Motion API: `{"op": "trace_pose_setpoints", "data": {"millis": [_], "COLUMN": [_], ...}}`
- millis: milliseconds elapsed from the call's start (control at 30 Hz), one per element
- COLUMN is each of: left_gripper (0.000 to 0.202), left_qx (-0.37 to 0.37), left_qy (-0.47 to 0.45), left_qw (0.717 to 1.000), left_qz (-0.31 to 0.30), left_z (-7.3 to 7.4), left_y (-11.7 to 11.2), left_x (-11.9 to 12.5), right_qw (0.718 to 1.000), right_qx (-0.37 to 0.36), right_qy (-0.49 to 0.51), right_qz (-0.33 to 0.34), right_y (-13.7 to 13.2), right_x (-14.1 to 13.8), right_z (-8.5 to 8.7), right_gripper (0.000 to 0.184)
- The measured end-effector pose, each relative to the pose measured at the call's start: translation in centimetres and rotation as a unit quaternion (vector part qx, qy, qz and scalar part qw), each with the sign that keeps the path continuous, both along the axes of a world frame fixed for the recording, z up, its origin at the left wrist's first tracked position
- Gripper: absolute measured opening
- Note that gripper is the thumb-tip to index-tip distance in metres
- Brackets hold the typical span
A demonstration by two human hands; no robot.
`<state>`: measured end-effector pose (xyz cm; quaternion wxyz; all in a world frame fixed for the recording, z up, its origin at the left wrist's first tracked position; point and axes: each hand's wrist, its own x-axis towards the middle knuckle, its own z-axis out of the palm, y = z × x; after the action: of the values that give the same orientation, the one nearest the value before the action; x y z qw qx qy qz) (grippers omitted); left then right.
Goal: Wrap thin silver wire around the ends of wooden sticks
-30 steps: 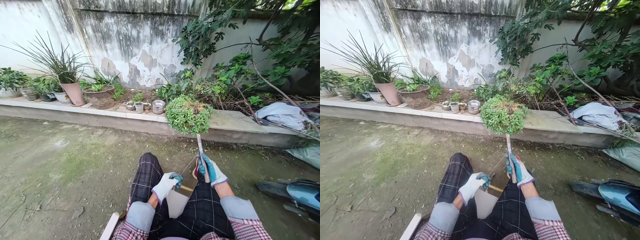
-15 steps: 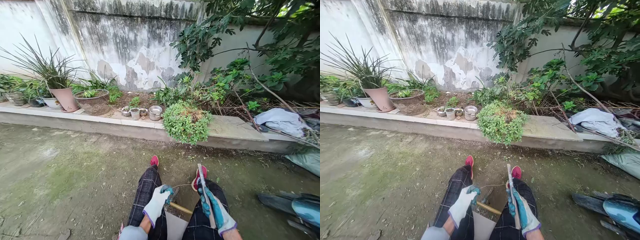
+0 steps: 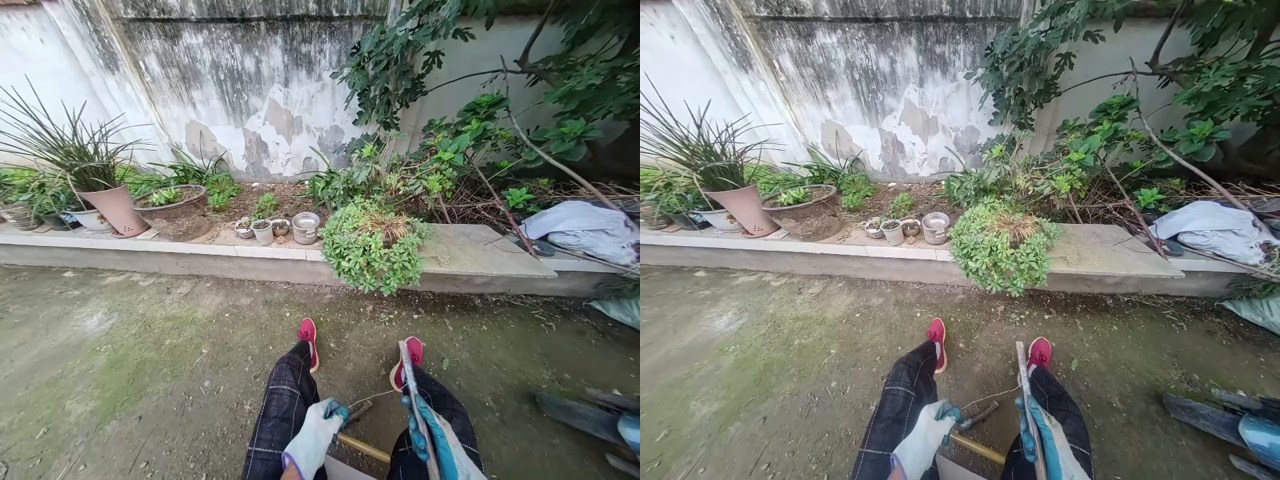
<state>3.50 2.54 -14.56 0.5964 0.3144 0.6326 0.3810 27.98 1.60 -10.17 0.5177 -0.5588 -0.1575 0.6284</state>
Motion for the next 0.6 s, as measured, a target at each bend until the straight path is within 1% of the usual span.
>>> {"op": "trace_pose_setpoints", "data": {"millis": [67, 167, 233, 267, 333, 467, 600], "left_gripper": [0.023, 0.018, 0.013, 0.011, 0.008, 0.017, 0.022], "left_qx": [0.014, 0.034, 0.042, 0.042, 0.04, 0.045, 0.023], "left_qy": [0.053, 0.119, 0.151, 0.166, 0.193, 0.232, 0.262], "left_qw": [0.997, 0.981, 0.965, 0.959, 0.951, 0.942, 0.933], "left_qz": [-0.062, -0.152, -0.209, -0.228, -0.24, -0.237, -0.245], "left_z": [-0.1, -0.3, -0.4, -0.5, -0.8, -1.4, -1.7], "left_y": [-0.2, -0.7, -0.9, -1.0, -1.2, -1.3, -1.2], "left_x": [-0.1, -0.3, -0.4, -0.5, -0.6, -0.6, -0.5], "right_qw": [1.0, 0.999, 0.999, 1.0, 1.0, 1.0, 1.0], "right_qx": [-0.006, -0.017, -0.014, -0.012, -0.01, -0.013, -0.02], "right_qy": [-0.008, -0.006, -0.006, -0.006, -0.008, -0.008, -0.017], "right_qz": [-0.019, -0.037, -0.033, -0.027, -0.015, -0.007, -0.011], "right_y": [0.2, 0.2, 0.2, 0.2, 0.3, 0.6, 0.7], "right_x": [0.2, 0.5, 0.5, 0.6, 0.5, 0.3, -0.1], "right_z": [-0.2, -0.8, -1.2, -1.4, -1.6, -1.8, -1.4], "right_gripper": [0.05, 0.05, 0.051, 0.051, 0.053, 0.053, 0.05]}}
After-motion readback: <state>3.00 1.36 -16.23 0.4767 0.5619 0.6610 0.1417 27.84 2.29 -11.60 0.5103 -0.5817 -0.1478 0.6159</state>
